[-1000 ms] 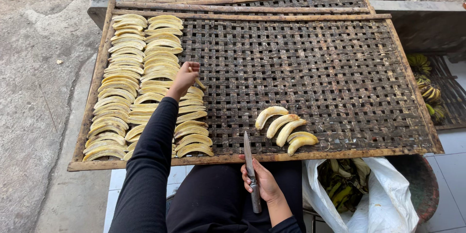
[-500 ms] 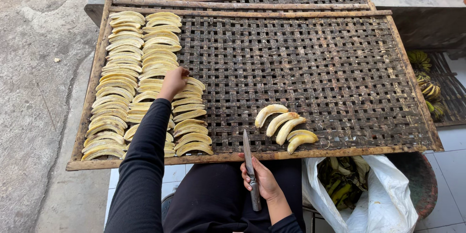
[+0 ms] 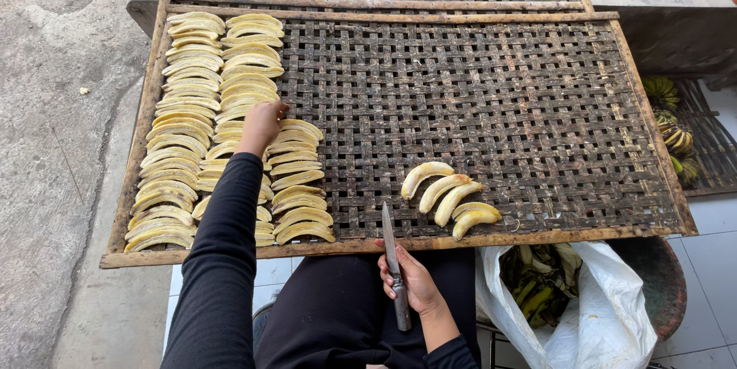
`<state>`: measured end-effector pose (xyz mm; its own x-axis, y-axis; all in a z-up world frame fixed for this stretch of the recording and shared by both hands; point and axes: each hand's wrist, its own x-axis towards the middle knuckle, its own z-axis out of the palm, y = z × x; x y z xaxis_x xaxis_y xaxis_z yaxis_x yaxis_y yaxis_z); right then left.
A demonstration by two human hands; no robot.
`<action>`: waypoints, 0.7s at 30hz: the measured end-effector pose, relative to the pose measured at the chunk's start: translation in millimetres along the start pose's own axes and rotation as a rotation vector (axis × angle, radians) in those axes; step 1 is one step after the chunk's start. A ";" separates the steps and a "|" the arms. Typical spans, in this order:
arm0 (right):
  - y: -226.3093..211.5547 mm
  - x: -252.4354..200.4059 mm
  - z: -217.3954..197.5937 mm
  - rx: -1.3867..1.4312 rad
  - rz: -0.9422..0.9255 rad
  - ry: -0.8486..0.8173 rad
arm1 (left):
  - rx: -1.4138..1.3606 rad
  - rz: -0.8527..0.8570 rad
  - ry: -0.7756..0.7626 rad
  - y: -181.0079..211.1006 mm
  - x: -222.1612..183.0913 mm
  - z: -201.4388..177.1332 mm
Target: The person slices peeled bananas into thin longitudinal strips by hand and arranges the slices onto a woven wooden drying rack.
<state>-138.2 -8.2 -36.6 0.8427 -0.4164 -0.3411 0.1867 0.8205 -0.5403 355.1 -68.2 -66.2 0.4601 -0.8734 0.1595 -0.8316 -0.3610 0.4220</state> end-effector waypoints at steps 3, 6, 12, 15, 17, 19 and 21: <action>0.1 -0.2 -0.2 0.003 0.002 -0.009 | -0.132 -0.070 0.000 -2.5 -4.8 -3.4; -0.6 0.7 0.3 0.001 0.007 -0.004 | -0.225 -0.085 0.007 -2.5 -8.4 0.6; -0.4 -0.5 1.4 -0.011 0.008 -0.005 | 0.149 0.037 -0.004 -2.7 -11.4 2.7; -0.9 -1.1 1.7 -0.012 0.005 -0.001 | 0.264 0.071 -0.103 -7.8 -12.2 -2.8; -0.4 -0.8 2.0 -0.012 0.004 0.002 | 0.290 0.094 -0.121 -11.4 -12.7 -6.9; -0.3 -0.4 1.0 -0.014 0.002 0.003 | 0.310 0.135 -0.086 -14.7 -13.2 -11.1; -0.1 -0.1 0.1 -0.016 0.004 -0.001 | 0.286 0.101 -0.118 -13.2 -15.9 -15.6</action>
<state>-138.3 -8.2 -36.5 0.8439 -0.4129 -0.3425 0.1754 0.8157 -0.5512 363.6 -44.5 -60.3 0.3454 -0.9353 0.0766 -0.9326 -0.3330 0.1392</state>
